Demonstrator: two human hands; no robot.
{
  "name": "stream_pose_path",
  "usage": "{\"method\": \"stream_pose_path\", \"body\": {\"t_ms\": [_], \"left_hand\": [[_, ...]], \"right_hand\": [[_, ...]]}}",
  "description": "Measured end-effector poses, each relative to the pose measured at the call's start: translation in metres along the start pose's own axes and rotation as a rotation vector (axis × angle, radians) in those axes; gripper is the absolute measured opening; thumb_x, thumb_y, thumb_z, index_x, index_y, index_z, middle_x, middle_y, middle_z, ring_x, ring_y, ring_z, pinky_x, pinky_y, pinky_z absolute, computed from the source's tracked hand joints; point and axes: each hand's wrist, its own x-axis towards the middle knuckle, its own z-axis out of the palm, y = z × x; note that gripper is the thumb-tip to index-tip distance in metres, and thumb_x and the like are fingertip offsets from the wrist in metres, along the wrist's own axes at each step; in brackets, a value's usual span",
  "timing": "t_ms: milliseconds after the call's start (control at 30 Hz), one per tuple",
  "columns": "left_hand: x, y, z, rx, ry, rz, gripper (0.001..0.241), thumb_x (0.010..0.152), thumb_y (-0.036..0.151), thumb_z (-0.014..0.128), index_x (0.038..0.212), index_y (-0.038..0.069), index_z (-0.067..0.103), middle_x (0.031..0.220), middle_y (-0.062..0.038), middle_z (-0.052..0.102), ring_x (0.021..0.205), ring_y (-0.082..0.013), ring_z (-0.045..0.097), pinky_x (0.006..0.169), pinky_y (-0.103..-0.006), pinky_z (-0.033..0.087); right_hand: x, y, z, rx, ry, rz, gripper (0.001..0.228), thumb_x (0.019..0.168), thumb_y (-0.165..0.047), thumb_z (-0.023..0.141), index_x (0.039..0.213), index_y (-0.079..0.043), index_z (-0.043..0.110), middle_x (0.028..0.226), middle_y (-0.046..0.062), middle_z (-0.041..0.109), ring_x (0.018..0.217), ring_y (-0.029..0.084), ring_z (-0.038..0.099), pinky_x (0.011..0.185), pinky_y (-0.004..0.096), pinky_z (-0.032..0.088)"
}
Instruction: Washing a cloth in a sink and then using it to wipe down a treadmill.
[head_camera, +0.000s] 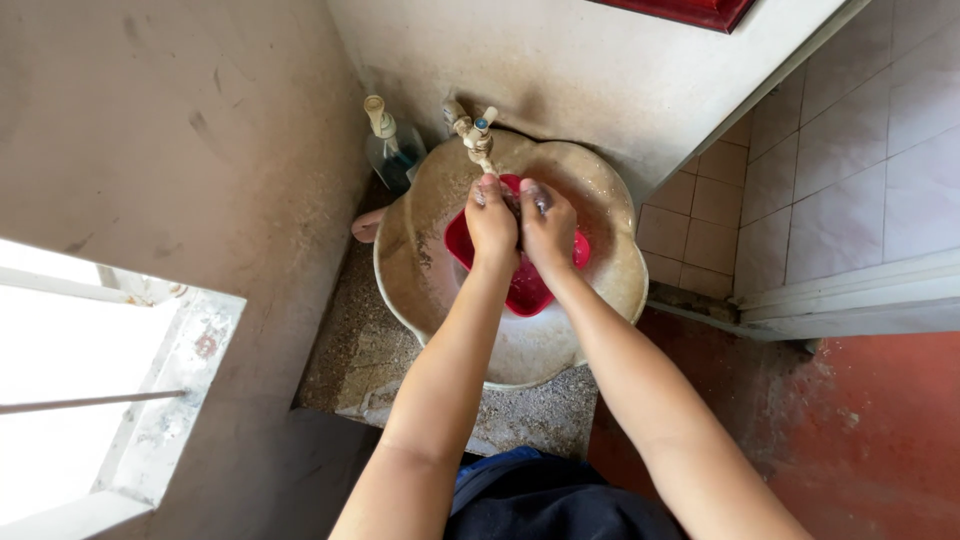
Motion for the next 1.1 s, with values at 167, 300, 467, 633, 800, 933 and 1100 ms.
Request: {"method": "stream_pose_path", "body": {"t_ms": [167,300,467,633,800,933,1100], "left_hand": [[0.036,-0.026,-0.023,0.324,-0.161,0.08,0.01,0.1,0.013,0.054,0.103,0.015,0.063,0.088,-0.006,0.067,0.091,-0.0254,0.062,0.081,-0.0366,0.049],[0.045,-0.028,-0.054,0.879,-0.292,0.274,0.009,0.096,0.015,0.06,0.096,0.022,0.066,0.093,-0.01,0.075,0.1,-0.0369,0.074,0.089,-0.0473,0.058],[0.04,-0.057,-0.057,1.261,-0.771,0.368,0.019,0.085,0.038,0.069,0.101,0.028,0.069,0.101,-0.005,0.07,0.102,-0.0329,0.073,0.091,-0.0455,0.059],[0.02,-0.069,-0.043,1.777,-1.003,0.285,0.08,0.063,0.066,0.088,0.127,0.031,0.055,0.137,-0.012,0.052,0.128,-0.0379,0.053,0.094,-0.0568,0.049],[0.034,-0.054,-0.041,1.951,-0.576,0.631,0.026,0.106,0.027,0.045,0.132,0.029,0.051,0.149,-0.004,0.047,0.132,-0.0245,0.045,0.104,-0.0453,0.037],[0.013,-0.048,-0.036,2.076,-0.803,0.383,0.086,0.099,0.068,0.048,0.159,0.017,0.013,0.167,-0.014,0.019,0.152,-0.0313,0.017,0.119,-0.0578,0.021],[0.024,-0.074,-0.03,2.107,-0.893,0.175,0.063,0.109,0.017,0.027,0.166,0.014,0.0,0.174,-0.016,-0.002,0.159,-0.0363,-0.006,0.125,-0.0564,0.001]], "right_hand": [[0.014,0.015,-0.02,-0.53,-0.36,-0.012,0.054,0.097,-0.071,0.052,0.111,-0.019,0.058,0.105,0.012,0.067,0.098,0.041,0.07,0.082,0.055,0.056],[0.02,0.012,-0.051,-0.586,-0.753,0.073,0.072,0.1,-0.028,0.065,0.156,-0.014,0.022,0.156,0.031,0.033,0.125,0.053,0.057,0.099,0.065,0.053],[0.014,0.075,-0.043,-0.989,-0.818,-0.115,0.031,0.089,-0.012,0.07,0.119,-0.009,0.062,0.136,0.021,0.05,0.102,0.043,0.07,0.079,0.056,0.062],[0.015,0.098,-0.039,-1.046,-0.948,-0.12,0.033,0.084,-0.002,0.067,0.116,-0.001,0.074,0.12,0.025,0.068,0.103,0.042,0.071,0.081,0.053,0.061],[0.015,0.079,-0.052,-1.03,-0.928,-0.095,0.043,0.089,-0.015,0.072,0.129,-0.005,0.061,0.121,0.025,0.067,0.108,0.042,0.069,0.085,0.054,0.059],[0.011,0.099,-0.032,-1.071,-0.934,-0.171,0.048,0.087,-0.025,0.076,0.128,-0.004,0.066,0.126,0.027,0.064,0.111,0.046,0.066,0.091,0.055,0.055],[0.009,0.1,-0.018,-0.99,-0.941,0.097,0.054,0.085,0.001,0.061,0.138,0.005,0.052,0.14,0.03,0.05,0.118,0.047,0.064,0.1,0.054,0.054]]}}
